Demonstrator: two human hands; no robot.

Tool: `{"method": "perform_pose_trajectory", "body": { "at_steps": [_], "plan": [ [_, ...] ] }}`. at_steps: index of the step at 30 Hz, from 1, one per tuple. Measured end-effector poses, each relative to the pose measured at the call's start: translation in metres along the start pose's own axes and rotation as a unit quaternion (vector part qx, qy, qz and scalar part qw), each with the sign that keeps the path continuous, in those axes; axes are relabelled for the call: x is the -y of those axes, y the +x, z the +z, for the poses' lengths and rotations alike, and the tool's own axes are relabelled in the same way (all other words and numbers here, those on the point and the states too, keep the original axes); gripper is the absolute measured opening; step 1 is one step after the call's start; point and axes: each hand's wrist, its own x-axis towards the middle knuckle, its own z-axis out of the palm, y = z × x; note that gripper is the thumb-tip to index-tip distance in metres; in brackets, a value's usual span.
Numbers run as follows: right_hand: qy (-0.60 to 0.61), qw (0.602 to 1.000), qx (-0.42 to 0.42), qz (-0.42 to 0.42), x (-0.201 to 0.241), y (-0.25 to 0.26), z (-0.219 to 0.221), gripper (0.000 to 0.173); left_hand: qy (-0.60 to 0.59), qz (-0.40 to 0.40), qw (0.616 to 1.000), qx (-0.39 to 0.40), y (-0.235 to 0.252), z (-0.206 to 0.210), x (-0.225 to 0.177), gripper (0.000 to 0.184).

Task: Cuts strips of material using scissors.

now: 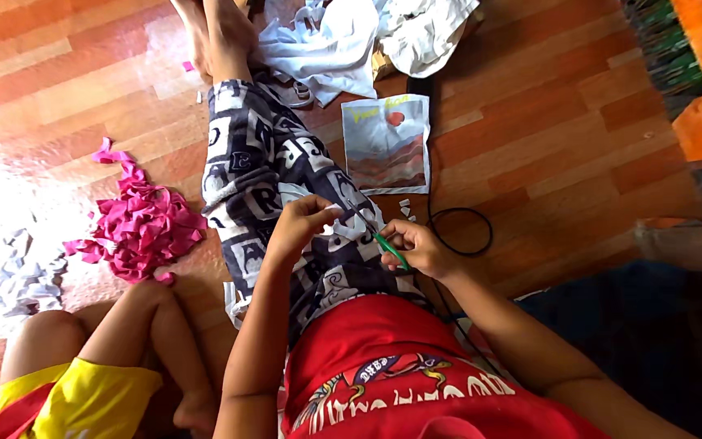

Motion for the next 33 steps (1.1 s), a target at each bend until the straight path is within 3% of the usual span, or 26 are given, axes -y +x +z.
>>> {"method": "perform_pose_trajectory", "body": {
  "at_steps": [6, 8, 11, 14, 17, 21, 24, 26, 29, 33],
  "plan": [
    [-0.077, 0.996, 0.048, -0.016, -0.009, -0.003, -0.007, 0.043, -0.02, 0.168, 0.974, -0.149, -0.011, -0.03, 0.013, 0.005],
    [-0.101, 0.994, 0.035, -0.017, -0.007, -0.004, -0.006, 0.038, -0.025, 0.201, 0.965, -0.165, -0.016, -0.04, 0.014, 0.005],
    [-0.181, 0.982, 0.025, -0.039, -0.004, -0.004, -0.004, 0.041, -0.023, 0.223, 0.957, -0.183, -0.026, -0.05, 0.016, 0.006],
    [-0.243, 0.966, 0.027, -0.079, 0.001, -0.006, -0.003, 0.045, -0.005, 0.186, 0.962, -0.2, -0.047, -0.057, 0.012, 0.005],
    [-0.308, 0.944, 0.029, -0.114, 0.004, -0.011, 0.0, 0.04, 0.052, 0.161, 0.973, -0.156, -0.079, -0.073, 0.011, 0.004],
    [-0.386, 0.904, 0.127, -0.132, -0.004, -0.014, 0.005, 0.01, 0.209, 0.119, 0.97, -0.042, -0.118, -0.1, 0.014, 0.008],
    [-0.43, 0.876, 0.207, -0.077, -0.001, -0.011, 0.012, 0.019, 0.371, 0.029, 0.924, 0.085, -0.132, -0.106, 0.013, 0.023],
    [-0.462, 0.853, 0.243, -0.021, 0.012, -0.005, 0.015, 0.022, 0.415, -0.036, 0.902, 0.11, -0.131, -0.098, 0.01, 0.028],
    [-0.508, 0.814, 0.282, 0.018, 0.025, 0.003, 0.021, 0.022, 0.439, -0.017, 0.898, 0.012, -0.118, -0.079, 0.01, 0.022],
    [-0.561, 0.775, 0.291, 0.015, 0.024, 0.003, 0.037, 0.021, 0.414, 0.12, 0.897, -0.097, -0.085, -0.047, 0.024, 0.015]
  ]
}}
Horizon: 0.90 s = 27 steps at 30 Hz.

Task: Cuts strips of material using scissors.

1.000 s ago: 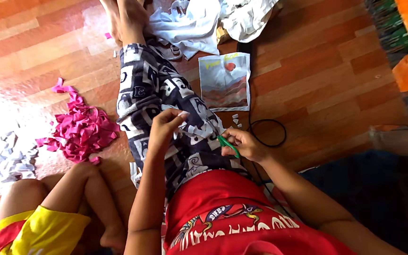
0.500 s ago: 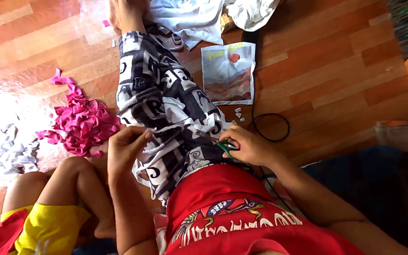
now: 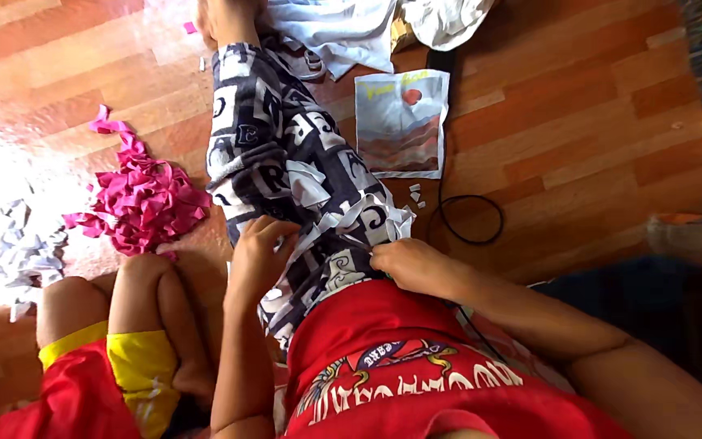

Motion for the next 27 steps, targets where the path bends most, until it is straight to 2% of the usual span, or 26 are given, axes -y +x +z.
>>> {"method": "perform_pose_trajectory", "body": {
  "at_steps": [2, 5, 7, 8, 10, 12, 14, 15, 17, 21, 24, 27],
  "plan": [
    [-0.004, 1.0, 0.006, -0.005, 0.0, 0.001, 0.003, 0.02, 0.02, 0.015, 1.0, -0.001, 0.015, 0.022, -0.004, 0.016],
    [0.028, 0.996, 0.079, -0.014, -0.003, -0.001, -0.009, 0.025, 0.094, -0.015, 0.994, 0.047, 0.031, 0.044, -0.013, 0.021],
    [0.075, 0.991, 0.097, -0.055, -0.01, -0.003, -0.021, 0.025, 0.118, -0.022, 0.991, 0.063, 0.037, 0.051, -0.016, 0.019],
    [0.102, 0.989, 0.062, -0.082, -0.016, -0.004, -0.025, 0.02, 0.117, -0.024, 0.991, 0.066, 0.039, 0.052, -0.015, 0.018],
    [0.143, 0.98, -0.091, -0.105, -0.027, -0.001, -0.029, 0.013, 0.094, -0.022, 0.994, 0.057, 0.04, 0.051, -0.012, 0.015],
    [0.163, 0.952, -0.253, -0.058, -0.037, 0.012, -0.034, 0.014, 0.058, -0.008, 0.998, 0.03, 0.036, 0.049, -0.008, 0.014],
    [0.172, 0.917, -0.359, 0.031, -0.049, 0.032, -0.039, 0.017, 0.02, 0.019, 1.0, -0.005, 0.033, 0.047, -0.003, 0.012],
    [0.178, 0.91, -0.367, 0.077, -0.054, 0.041, -0.041, 0.02, 0.0, 0.035, 0.999, -0.018, 0.032, 0.047, -0.002, 0.012],
    [0.201, 0.915, -0.326, 0.127, -0.063, 0.056, -0.044, 0.027, -0.037, 0.064, 0.997, -0.036, 0.031, 0.045, -0.001, 0.012],
    [0.217, 0.929, -0.291, 0.07, -0.066, 0.067, -0.041, 0.015, -0.107, 0.089, 0.989, -0.055, 0.029, 0.041, -0.006, 0.016],
    [0.243, 0.906, -0.34, 0.067, -0.073, 0.054, -0.045, 0.013, -0.144, 0.093, 0.983, -0.071, 0.03, 0.039, -0.01, 0.016],
    [0.266, 0.865, -0.405, 0.132, -0.092, 0.028, -0.047, 0.016, -0.162, 0.098, 0.978, -0.088, 0.031, 0.034, -0.015, 0.016]
  ]
}}
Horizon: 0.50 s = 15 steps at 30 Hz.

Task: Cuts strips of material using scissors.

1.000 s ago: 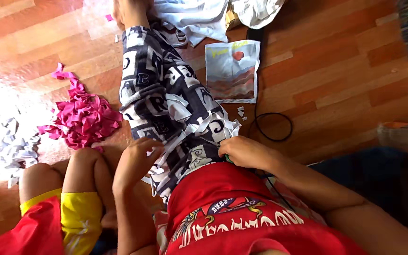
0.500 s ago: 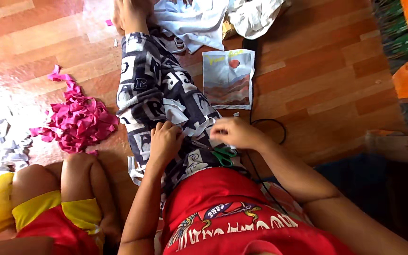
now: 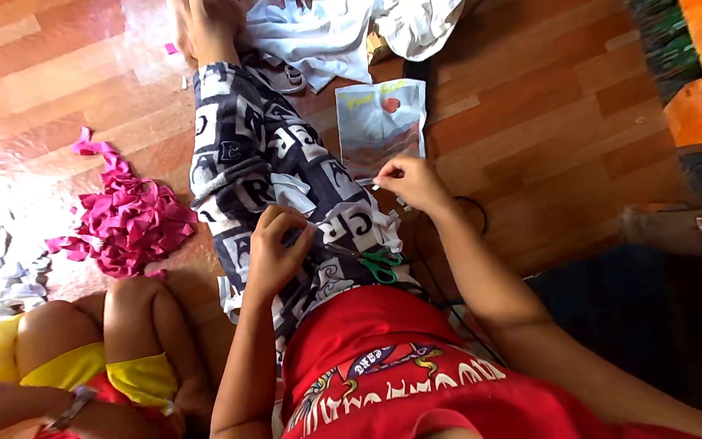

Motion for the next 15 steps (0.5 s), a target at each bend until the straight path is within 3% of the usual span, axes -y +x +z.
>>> {"method": "perform_pose_trajectory", "body": {
  "at_steps": [3, 7, 10, 12, 15],
  "plan": [
    [-0.041, 0.997, -0.021, 0.066, -0.016, -0.012, -0.023, 0.016, -0.002, 0.003, 1.0, -0.006, 0.002, -0.003, -0.004, 0.016],
    [-0.13, 0.981, 0.036, 0.138, -0.026, -0.022, -0.033, 0.018, 0.004, 0.002, 1.0, -0.006, 0.008, -0.004, -0.009, 0.015],
    [-0.16, 0.972, 0.034, 0.171, -0.024, -0.022, -0.031, 0.019, 0.025, -0.018, 0.999, -0.012, 0.015, -0.001, -0.016, 0.015],
    [-0.128, 0.985, 0.0, 0.117, -0.019, -0.024, -0.027, 0.026, 0.035, -0.019, 0.999, 0.002, 0.022, 0.002, -0.02, 0.015],
    [0.034, 0.996, -0.007, -0.08, -0.011, -0.026, -0.01, 0.036, 0.012, 0.003, 0.998, 0.067, 0.034, 0.005, -0.03, 0.014]
  ]
}}
